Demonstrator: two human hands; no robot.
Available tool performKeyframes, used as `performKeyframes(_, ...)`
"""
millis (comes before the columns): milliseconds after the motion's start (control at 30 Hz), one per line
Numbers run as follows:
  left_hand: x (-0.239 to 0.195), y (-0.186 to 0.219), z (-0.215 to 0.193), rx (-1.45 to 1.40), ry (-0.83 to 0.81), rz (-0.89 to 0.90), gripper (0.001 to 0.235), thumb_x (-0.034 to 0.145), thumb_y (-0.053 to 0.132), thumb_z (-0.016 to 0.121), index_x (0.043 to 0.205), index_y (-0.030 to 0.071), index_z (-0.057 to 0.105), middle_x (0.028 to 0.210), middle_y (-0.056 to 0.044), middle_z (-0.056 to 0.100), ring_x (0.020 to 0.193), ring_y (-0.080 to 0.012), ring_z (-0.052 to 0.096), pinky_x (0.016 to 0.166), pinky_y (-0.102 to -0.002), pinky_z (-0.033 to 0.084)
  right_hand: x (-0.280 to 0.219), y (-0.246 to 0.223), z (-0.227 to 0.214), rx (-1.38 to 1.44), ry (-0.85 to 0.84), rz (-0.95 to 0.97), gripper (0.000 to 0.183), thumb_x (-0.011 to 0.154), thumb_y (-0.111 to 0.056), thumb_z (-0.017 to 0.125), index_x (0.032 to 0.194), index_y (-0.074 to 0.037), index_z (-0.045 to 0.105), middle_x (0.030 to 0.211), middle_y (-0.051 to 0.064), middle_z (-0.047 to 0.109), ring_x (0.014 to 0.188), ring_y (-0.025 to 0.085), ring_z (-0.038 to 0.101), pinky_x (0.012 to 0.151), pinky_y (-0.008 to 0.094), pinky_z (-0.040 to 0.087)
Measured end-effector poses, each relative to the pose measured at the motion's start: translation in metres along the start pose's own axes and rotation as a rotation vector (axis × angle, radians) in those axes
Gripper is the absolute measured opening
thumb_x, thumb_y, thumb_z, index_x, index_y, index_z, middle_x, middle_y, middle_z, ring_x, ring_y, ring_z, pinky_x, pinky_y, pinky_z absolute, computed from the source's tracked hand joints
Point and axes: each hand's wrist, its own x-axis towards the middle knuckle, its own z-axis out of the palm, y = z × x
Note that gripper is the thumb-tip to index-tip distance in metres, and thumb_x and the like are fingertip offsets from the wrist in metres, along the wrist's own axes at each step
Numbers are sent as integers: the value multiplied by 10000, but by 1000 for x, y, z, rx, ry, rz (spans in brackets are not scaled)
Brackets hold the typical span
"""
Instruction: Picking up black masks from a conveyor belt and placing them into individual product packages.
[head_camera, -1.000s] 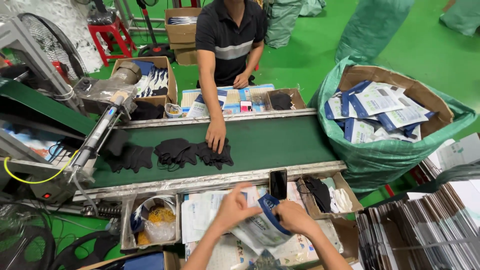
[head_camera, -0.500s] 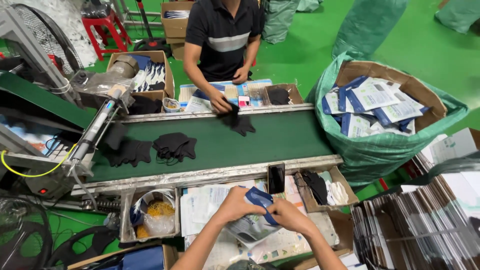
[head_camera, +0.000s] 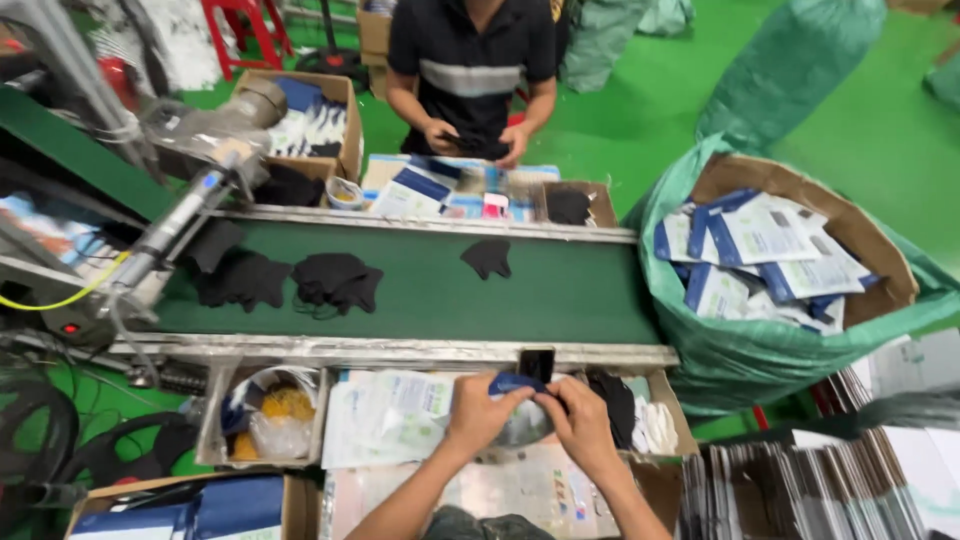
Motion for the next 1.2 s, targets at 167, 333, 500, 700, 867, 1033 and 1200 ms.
performKeyframes(167, 24, -26, -1, -167, -73, -167, 265, 892, 280, 737, 874, 18, 772, 739, -49, 754, 646, -119, 681, 610, -314, 545, 7, 38, -27, -67, -48, -194, 162, 855, -152, 739, 921, -7, 712, 784, 140, 627, 742, 326, 625, 651, 414, 489)
performKeyframes(333, 31, -53, 21, -93, -55, -113, 290, 988, 254, 682, 1071, -18, 738, 980, -135, 750, 913, -197, 664, 799, -346, 506, 10, 125, -19, 42, -111, -3, 154, 885, -171, 723, 906, -19, 735, 821, 129, 685, 760, 293, 673, 682, 396, 520)
performKeyframes(500, 42, -22, -5, 33, 277, 60, 630, 923, 222, 653, 1477, -16, 471, 1378, -225, 583, 1197, -291, 585, 868, -355, 508, 89, 123, -138, 71, -3, 817, 241, 984, -182, 518, 904, -70, 716, 850, 72, 712, 749, 203, 646, 689, 378, 532)
performKeyframes(700, 11, -81, -26, 143, 349, -337, 520, 910, 267, 692, 1384, 83, 584, 1133, -143, 731, 964, -279, 718, 855, -375, 556, 94, 305, -139, 1043, 273, 470, 344, 1104, -366, 501, 1115, -50, 637, 1207, 100, 761, 1134, 226, 711, 1017, 409, 541)
performKeyframes(867, -24, -120, -33, 209, 348, -421, 443, 889, 275, 716, 1293, 106, 649, 1067, -140, 731, 930, -299, 730, 828, -426, 562, 36, 264, 4, 806, -345, 648, 347, 987, -327, 617, 1184, -60, 716, 1025, 65, 760, 881, 168, 694, 763, 278, 548)
performKeyframes(1033, 2, -176, -120, 465, 598, -309, 302, 885, 205, 726, 1147, 61, 682, 1100, -171, 711, 1030, -372, 668, 908, -454, 522, -34, 162, 118, 670, -616, 564, 284, 955, -183, 667, 1166, -11, 749, 995, 41, 765, 887, 137, 690, 843, 294, 547)
performKeyframes(1200, 56, -264, -253, 671, 753, -222, 330, 888, 66, 666, 1213, 10, 660, 1223, -221, 660, 1134, -431, 590, 973, -486, 472, -85, 155, 166, 673, -790, 479, 291, 954, -145, 649, 1210, -38, 740, 1004, 22, 742, 928, 118, 658, 894, 280, 523)
